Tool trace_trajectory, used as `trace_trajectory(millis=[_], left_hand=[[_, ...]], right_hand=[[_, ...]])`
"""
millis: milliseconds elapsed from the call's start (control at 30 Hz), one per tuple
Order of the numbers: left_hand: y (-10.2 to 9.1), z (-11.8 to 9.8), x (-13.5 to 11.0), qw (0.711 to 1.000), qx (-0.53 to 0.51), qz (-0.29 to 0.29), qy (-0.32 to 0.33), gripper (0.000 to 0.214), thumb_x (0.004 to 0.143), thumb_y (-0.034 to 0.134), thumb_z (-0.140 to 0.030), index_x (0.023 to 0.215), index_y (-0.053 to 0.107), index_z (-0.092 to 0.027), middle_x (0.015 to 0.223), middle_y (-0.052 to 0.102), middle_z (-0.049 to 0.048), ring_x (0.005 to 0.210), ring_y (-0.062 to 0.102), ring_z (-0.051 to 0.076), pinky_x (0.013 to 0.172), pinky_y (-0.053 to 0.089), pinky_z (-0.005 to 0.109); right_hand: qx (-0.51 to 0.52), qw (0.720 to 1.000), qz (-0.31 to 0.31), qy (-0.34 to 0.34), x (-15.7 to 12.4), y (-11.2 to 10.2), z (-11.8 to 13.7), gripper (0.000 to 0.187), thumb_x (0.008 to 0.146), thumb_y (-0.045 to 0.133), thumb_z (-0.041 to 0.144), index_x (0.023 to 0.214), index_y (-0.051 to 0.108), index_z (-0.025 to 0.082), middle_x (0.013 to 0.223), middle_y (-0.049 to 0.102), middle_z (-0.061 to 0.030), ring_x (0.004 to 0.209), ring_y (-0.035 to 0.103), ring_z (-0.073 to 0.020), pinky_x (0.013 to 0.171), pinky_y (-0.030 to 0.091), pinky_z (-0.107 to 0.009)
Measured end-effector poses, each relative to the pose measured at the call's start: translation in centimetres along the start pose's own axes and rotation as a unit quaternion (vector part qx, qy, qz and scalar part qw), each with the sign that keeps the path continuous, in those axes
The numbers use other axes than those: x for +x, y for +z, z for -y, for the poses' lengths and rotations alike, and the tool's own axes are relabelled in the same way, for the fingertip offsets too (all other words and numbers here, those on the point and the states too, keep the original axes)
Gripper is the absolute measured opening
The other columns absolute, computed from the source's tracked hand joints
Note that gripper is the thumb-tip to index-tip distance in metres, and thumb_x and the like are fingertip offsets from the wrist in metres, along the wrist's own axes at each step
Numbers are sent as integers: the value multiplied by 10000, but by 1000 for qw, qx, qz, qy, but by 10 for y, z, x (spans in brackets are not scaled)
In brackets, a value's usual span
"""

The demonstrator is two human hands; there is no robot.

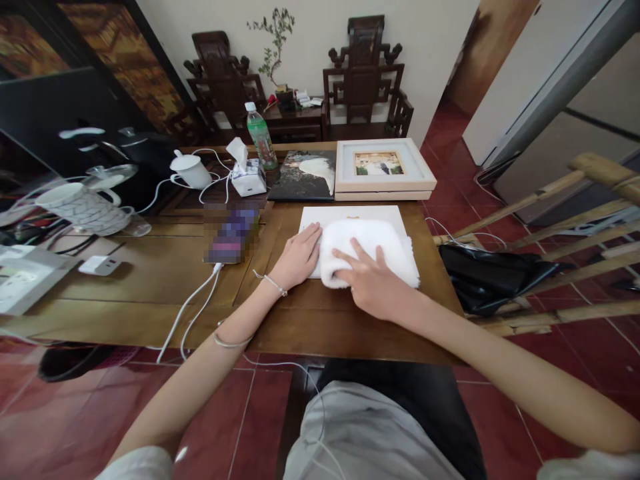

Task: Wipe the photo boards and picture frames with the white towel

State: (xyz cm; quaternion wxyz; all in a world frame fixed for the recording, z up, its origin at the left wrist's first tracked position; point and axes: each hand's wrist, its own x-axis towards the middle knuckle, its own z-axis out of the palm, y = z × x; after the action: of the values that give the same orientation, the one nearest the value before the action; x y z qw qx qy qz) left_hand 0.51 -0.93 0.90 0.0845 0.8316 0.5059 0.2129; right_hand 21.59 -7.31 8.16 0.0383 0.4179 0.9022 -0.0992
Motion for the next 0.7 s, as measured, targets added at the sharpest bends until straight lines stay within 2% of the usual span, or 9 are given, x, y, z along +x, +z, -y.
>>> trace_trajectory(millis=[100,233,333,400,500,600,700], left_hand=[[1,2,0,1000,-18,-5,-1,480,979,368,-278,1412,484,-107,1528,442,171,1445,380,282,1184,321,500],[-1,-1,2,995,-86,-44,-5,492,1025,311,-378,1406,506,-136,1512,473,141,1435,401,249,1203,302,469],[-8,-6,3,981,-154,-116,-24,555,1043,250,-476,1405,518,-151,1494,502,118,1413,436,226,1209,296,432],[-12,-7,4,966,-202,-157,-41,587,1039,241,-527,1405,524,-165,1483,517,111,1401,452,230,1201,309,432],[-15,-2,5,943,-268,-189,-61,619,1030,241,-570,1402,531,-169,1482,517,115,1402,449,249,1194,321,447],[-15,6,8,922,-321,-196,-88,655,1032,164,-574,1407,525,-176,1496,500,110,1398,457,248,1180,347,459],[-15,6,9,925,-321,-175,-105,688,1027,99,-579,1408,523,-192,1494,506,96,1386,473,240,1159,380,452]], right_hand=[[7,1000,-3,30,30,-9,-18,664,795,346,-22,1381,562,204,1624,288,-75,1491,102,-447,1037,232,-819],[-15,997,-50,63,68,-12,-30,659,819,328,-20,1414,529,177,1616,301,-109,1473,124,-484,1006,239,-841],[-32,993,-62,91,85,-8,-21,594,867,338,21,1405,546,167,1617,285,-138,1456,123,-525,998,223,-851],[-52,994,-64,74,88,-3,-8,541,894,365,58,1382,571,169,1623,267,-144,1458,112,-525,1010,204,-849],[-75,995,-64,-19,79,8,14,484,902,443,111,1354,598,190,1627,259,-139,1469,117,-500,1037,173,-838],[-72,989,-83,-102,52,19,32,431,923,430,134,1286,651,212,1609,309,-130,1469,174,-467,1061,184,-812],[-58,985,-68,-147,18,20,39,405,926,409,129,1189,703,219,1573,385,-117,1458,228,-448,1061,217,-797]])
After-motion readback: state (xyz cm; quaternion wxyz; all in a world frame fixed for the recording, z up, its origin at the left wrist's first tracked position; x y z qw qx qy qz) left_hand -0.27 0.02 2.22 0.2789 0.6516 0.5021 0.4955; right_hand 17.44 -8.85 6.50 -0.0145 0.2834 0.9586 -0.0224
